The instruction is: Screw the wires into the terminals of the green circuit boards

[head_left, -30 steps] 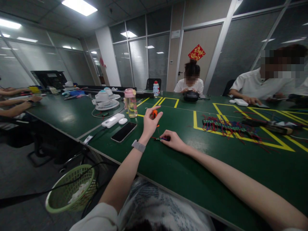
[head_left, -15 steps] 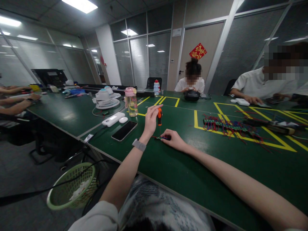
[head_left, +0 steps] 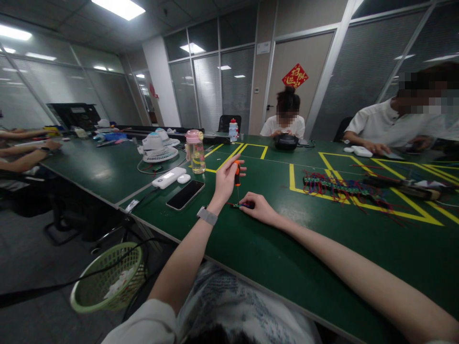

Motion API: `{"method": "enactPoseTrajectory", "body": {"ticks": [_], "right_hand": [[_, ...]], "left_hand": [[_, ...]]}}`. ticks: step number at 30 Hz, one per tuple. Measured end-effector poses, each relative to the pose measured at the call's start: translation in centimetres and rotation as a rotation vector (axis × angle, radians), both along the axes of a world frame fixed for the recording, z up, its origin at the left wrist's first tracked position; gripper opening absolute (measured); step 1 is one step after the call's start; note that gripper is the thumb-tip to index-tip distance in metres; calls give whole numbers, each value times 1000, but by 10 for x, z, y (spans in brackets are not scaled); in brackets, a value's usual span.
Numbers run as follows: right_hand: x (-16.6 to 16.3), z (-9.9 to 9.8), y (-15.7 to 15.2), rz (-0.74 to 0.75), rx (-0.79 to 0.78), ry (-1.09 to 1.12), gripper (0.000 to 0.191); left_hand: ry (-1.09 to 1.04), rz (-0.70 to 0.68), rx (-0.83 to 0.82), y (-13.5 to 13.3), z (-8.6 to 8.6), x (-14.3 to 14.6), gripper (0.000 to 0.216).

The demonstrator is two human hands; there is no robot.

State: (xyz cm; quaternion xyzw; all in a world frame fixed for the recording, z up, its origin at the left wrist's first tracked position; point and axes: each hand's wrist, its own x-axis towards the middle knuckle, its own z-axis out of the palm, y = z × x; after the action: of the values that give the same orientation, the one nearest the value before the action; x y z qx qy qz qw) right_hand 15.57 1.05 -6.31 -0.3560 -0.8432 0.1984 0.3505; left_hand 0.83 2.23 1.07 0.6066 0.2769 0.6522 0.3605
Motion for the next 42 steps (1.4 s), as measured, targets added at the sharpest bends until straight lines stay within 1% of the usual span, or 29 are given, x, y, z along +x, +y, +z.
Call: {"method": "enactPoseTrajectory", "body": {"ticks": [1, 4, 5, 6, 7, 10, 11, 12, 13, 16, 17, 18, 19, 21, 23, 24, 25, 28, 29, 30, 31, 33, 34, 35, 36, 37, 40, 41, 42], "right_hand": [[0, 0, 0, 1, -1, 3, 9], [0, 0, 0, 4, -9, 7, 9], [1, 0, -1, 4, -10, 6, 9], [1, 1, -1, 5, -11, 4, 9], [1, 1, -1, 4, -11, 2, 9], [1, 1, -1, -3, -7, -3, 9], [0, 1, -1, -4, -6, -4, 9], [0, 1, -1, -3, -3, -6, 9], [0, 1, 0, 0, 0, -9, 10], [0, 1, 0, 6, 9, -13, 10], [0, 1, -1, 5, 10, -10, 10], [0, 1, -1, 4, 9, -7, 10], [0, 1, -1, 2, 6, -4, 10], [0, 1, -1, 0, 2, -4, 10], [0, 1, -1, -2, 2, -6, 11], [0, 1, -1, -2, 1, -7, 10], [1, 1, 0, -1, 0, -7, 10], [1, 0, 0, 6, -5, -4, 10], [1, 1, 0, 8, -6, -4, 10], [1, 1, 0, 9, -8, -4, 10], [1, 1, 0, 8, -9, -3, 10], [0, 1, 0, 4, -8, -2, 10], [0, 1, 0, 2, -6, -1, 10], [0, 0, 0, 1, -5, 0, 10], [0, 0, 0, 2, -3, 1, 10], [0, 0, 0, 3, -2, 1, 10], [1, 0, 0, 7, -10, 1, 10], [1, 0, 0, 7, -13, 0, 10], [1, 1, -1, 6, -15, -1, 10]], "left_hand": [[18, 36, 7, 0, 0, 0, 33], [91, 246, 107, -2, 1, -2, 26], [102, 287, 132, -2, 1, -2, 23], [97, 286, 140, -2, 1, -2, 22], [78, 244, 127, -2, 1, -2, 25], [-8, 12, 22, -1, 1, -1, 35], [-23, -32, -8, -1, 1, 0, 37], [-22, -38, -26, -1, 1, 0, 38], [-4, -11, -23, -1, 1, 0, 38], [82, 172, 70, -1, 0, -1, 29], [102, 209, 98, -1, 0, -2, 26], [102, 212, 111, 0, 0, -2, 25], [82, 179, 100, 0, 0, -1, 26], [7, 59, 34, 1, -1, 0, 33], [-51, -1, -15, 0, -1, 2, 38], [-51, 19, -16, 0, -1, 2, 39], [-29, 68, 3, -1, -1, 2, 39], [77, 271, 105, -2, -1, -1, 30], [96, 298, 124, -2, -1, -1, 27], [94, 284, 128, -2, -1, -2, 26], [70, 231, 111, -1, -1, -2, 28], [-2, 78, 48, 0, -1, -1, 33], [-32, 23, 20, 0, -1, 0, 35], [-48, 2, 1, 0, -1, 1, 36], [-43, 17, -4, -1, 0, 1, 36], [-20, 61, 10, -2, 0, 1, 35], [95, 240, 102, -5, 2, -1, 27], [116, 261, 123, -4, 2, -2, 25], [112, 246, 129, -4, 2, -2, 25]]}}
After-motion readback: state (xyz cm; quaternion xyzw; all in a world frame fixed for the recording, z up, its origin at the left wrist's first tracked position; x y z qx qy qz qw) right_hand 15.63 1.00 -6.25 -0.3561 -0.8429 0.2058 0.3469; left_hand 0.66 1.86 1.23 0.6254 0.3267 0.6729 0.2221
